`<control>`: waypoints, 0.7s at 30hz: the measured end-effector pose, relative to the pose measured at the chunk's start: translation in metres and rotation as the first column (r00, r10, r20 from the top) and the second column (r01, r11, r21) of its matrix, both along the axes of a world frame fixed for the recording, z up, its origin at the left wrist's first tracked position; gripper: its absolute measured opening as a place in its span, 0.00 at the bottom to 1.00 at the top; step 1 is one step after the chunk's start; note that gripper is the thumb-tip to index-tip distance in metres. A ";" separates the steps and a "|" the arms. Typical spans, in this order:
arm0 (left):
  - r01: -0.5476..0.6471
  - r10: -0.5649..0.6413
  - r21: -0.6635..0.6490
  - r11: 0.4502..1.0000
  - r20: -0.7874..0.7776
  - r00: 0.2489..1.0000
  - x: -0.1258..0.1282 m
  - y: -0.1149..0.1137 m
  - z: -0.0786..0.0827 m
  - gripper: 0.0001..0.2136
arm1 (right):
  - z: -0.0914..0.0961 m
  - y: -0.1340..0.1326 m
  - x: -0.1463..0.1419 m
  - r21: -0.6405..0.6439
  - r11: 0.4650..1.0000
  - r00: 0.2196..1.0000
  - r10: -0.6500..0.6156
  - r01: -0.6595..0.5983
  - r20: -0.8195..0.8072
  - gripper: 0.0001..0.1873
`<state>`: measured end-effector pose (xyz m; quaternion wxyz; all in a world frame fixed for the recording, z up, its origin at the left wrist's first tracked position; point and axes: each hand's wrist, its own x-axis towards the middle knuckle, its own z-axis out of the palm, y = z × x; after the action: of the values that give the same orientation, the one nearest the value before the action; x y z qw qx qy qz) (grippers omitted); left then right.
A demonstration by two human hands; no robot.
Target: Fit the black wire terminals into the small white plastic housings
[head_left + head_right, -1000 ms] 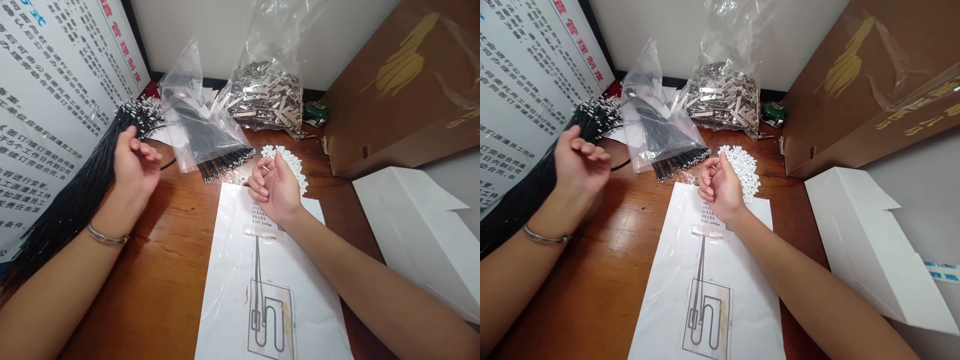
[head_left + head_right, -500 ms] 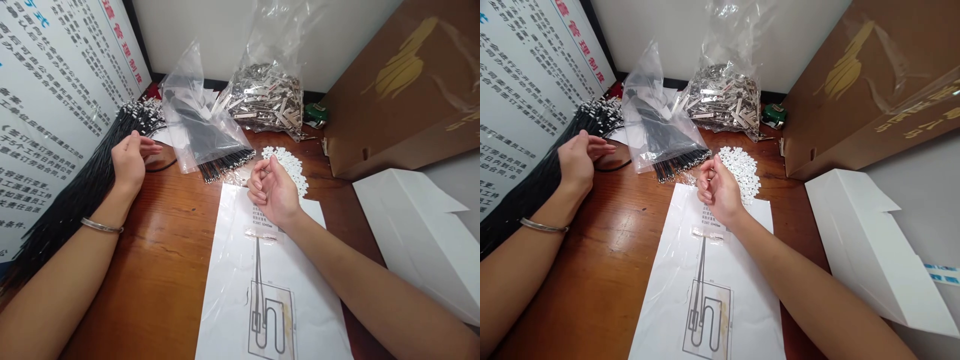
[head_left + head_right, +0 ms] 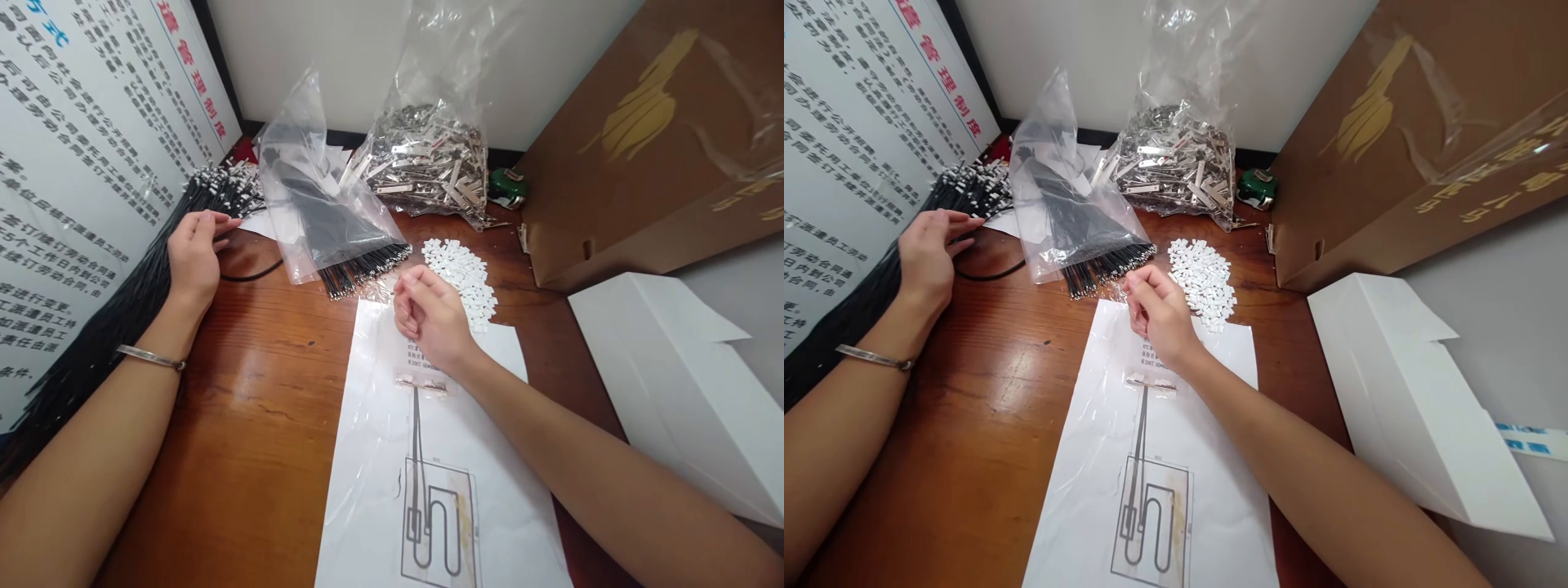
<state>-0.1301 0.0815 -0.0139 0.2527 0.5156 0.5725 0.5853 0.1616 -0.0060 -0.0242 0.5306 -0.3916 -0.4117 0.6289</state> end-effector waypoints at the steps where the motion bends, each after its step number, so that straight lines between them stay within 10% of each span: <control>1: 0.003 -0.003 0.003 1.000 -0.003 1.000 0.001 -0.001 0.001 0.10 | -0.001 -0.001 -0.001 0.022 1.000 0.999 0.007 -0.008 0.037 0.14; 8: 0.127 0.014 0.229 0.965 -0.530 0.848 0.043 -0.044 0.006 0.12 | -0.001 -0.005 -0.004 0.125 0.990 0.977 0.038 -0.066 0.212 0.12; 13: 0.466 -0.375 -0.131 0.875 -0.792 0.482 0.068 -0.064 0.004 0.09 | -0.002 -0.005 -0.002 0.129 0.988 0.970 0.051 -0.083 0.237 0.12; 21: 0.412 -0.281 -0.150 0.899 -0.918 0.280 0.058 -0.056 0.001 0.13 | -0.003 -0.005 -0.002 0.151 0.984 0.965 0.053 -0.094 0.256 0.12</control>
<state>-0.0717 0.0254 -0.0126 -0.0217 0.8778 0.4521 0.1570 0.1596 -0.0114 -0.0273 0.4804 -0.4081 -0.5395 0.5582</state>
